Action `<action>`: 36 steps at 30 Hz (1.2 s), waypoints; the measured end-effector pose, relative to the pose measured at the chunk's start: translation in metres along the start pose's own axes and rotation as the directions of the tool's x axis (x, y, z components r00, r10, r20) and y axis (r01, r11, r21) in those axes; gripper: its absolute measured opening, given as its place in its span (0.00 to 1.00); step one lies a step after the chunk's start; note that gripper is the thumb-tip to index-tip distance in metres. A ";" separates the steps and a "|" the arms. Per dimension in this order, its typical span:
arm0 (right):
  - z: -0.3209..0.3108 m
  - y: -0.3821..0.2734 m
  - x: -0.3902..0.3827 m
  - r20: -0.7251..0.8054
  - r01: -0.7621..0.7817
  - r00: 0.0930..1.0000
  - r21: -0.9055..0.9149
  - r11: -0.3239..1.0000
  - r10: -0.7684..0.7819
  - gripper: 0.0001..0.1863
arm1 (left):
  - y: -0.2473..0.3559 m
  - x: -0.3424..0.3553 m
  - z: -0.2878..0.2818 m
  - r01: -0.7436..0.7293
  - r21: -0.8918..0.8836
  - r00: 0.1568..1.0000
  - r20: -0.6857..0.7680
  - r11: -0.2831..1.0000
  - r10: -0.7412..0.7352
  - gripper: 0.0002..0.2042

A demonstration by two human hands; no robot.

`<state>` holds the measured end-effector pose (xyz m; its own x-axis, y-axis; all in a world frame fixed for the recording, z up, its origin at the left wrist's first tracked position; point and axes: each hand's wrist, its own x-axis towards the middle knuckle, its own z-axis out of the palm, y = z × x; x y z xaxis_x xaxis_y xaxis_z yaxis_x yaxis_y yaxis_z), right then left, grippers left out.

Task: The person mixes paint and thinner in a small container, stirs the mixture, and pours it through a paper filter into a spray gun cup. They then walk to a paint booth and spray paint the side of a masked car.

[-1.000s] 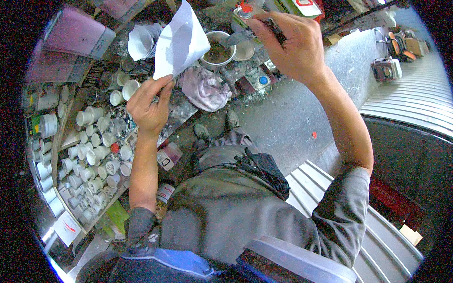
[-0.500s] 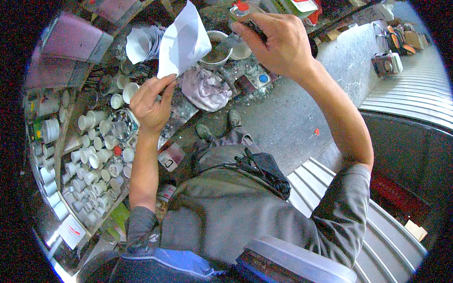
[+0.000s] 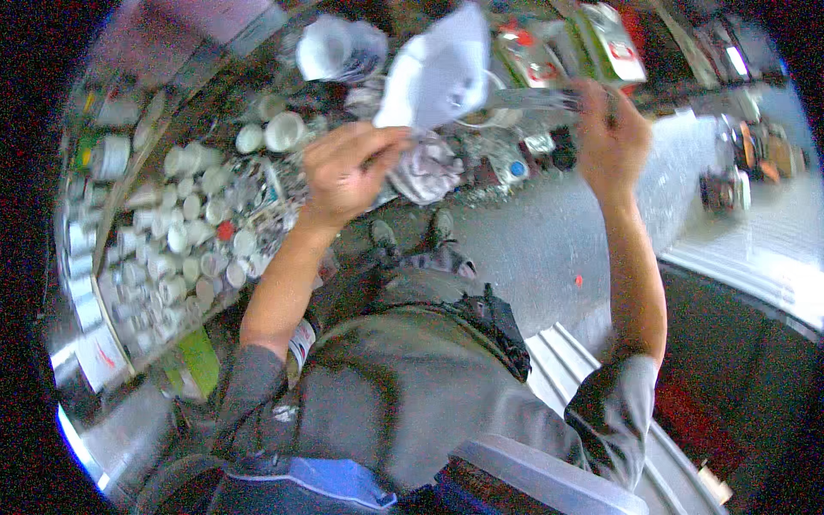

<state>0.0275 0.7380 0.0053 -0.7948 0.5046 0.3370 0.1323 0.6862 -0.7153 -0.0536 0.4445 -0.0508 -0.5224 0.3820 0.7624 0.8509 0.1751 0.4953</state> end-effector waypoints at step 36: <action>0.463 -0.189 -0.137 0.796 0.219 0.561 0.119 0.968 -0.225 0.41 | -0.111 -0.272 -0.222 0.869 0.238 0.487 -0.570 0.434 -0.662 0.44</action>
<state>-0.1627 0.2967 -0.1891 -0.9476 -0.2884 -0.1375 -0.1164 0.7124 -0.6920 -0.0185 0.1199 -0.2205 -0.8495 -0.4470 0.2804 -0.0716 0.6242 0.7780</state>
